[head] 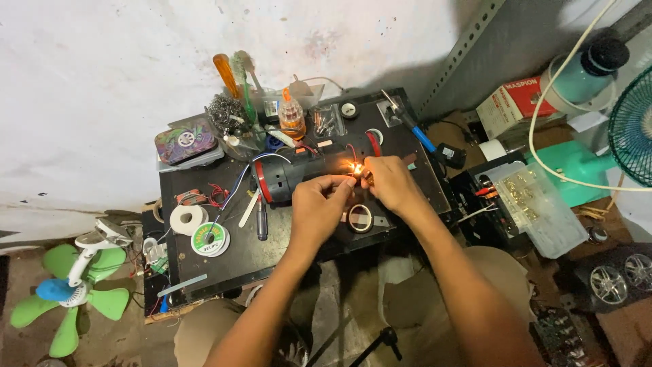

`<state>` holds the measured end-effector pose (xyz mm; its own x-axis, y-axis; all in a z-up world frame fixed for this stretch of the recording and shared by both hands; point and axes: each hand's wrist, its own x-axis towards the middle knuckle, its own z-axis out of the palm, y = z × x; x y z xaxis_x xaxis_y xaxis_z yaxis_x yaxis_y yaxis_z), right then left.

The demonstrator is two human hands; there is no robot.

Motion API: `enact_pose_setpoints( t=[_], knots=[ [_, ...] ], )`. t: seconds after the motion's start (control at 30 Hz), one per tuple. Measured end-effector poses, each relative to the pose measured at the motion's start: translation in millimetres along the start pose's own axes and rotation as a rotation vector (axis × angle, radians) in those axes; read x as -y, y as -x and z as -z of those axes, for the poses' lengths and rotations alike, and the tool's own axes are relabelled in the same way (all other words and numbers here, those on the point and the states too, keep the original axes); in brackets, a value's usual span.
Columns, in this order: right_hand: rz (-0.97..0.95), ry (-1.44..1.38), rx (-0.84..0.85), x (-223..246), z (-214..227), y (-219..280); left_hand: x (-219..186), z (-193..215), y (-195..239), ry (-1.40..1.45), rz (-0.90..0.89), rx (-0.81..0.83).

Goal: The person strips the ends of two red wires, twists them together, and wraps the joint with electrical tape. The person then wraps additional tape around the individual wire ends to insulate them.

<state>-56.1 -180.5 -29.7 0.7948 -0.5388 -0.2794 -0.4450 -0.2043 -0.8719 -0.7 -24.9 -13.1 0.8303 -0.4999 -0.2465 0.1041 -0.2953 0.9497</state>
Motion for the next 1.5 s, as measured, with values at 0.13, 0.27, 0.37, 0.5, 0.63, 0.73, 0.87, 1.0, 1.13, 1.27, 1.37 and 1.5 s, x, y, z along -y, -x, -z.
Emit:
enact_pose_setpoints(
  t=[0.13, 0.27, 0.37, 0.5, 0.63, 0.73, 0.87, 1.0, 1.13, 1.27, 1.37, 1.5],
  knots=[
    [-0.026, -0.039, -0.003, -0.6, -1.8, 1.0, 2.7, -2.5, -1.5, 0.04, 0.029, 0.019],
    [-0.026, -0.086, 0.023, -28.3, -9.3, -17.6, 3.6, -3.7, -2.6, 0.14, 0.08, 0.042],
    [-0.049, -0.12, -0.018, -26.7, -5.9, -18.5, -5.1, -1.4, 2.4, 0.177, 0.095, 0.054],
    [-0.054, -0.186, -0.034, -11.6, -6.5, -9.8, 0.2, -2.0, -0.9, 0.193, 0.092, 0.06],
    [-0.076, -0.28, -0.106, 28.6, 0.3, 16.8, -0.4, -0.6, -1.2, 0.205, 0.085, 0.056],
    [0.027, -0.281, -0.158, 17.1, -0.6, 10.8, -0.4, -1.7, -2.3, 0.205, 0.077, 0.046],
    [0.04, -0.292, -0.185, 11.9, -5.1, 7.3, 1.7, -4.9, -0.7, 0.19, 0.074, 0.055],
    [0.075, -0.201, -0.21, 31.5, -2.3, 22.0, -2.7, -1.6, 0.5, 0.157, 0.082, 0.072],
    [0.088, -0.194, -0.201, 26.4, 2.0, 17.7, 7.5, -4.0, -5.0, 0.18, 0.077, 0.105],
    [0.089, -0.222, -0.194, 22.1, 27.2, 18.7, 11.9, -2.0, -2.7, 0.227, 0.103, 0.168],
    [0.055, -0.121, -0.178, 5.5, 54.8, 15.8, 6.8, 1.0, 6.7, 0.269, 0.134, 0.242],
    [-0.084, 0.213, -0.07, -4.9, 82.1, 26.6, 10.3, 4.1, 11.6, 0.296, 0.146, 0.337]
  ],
)
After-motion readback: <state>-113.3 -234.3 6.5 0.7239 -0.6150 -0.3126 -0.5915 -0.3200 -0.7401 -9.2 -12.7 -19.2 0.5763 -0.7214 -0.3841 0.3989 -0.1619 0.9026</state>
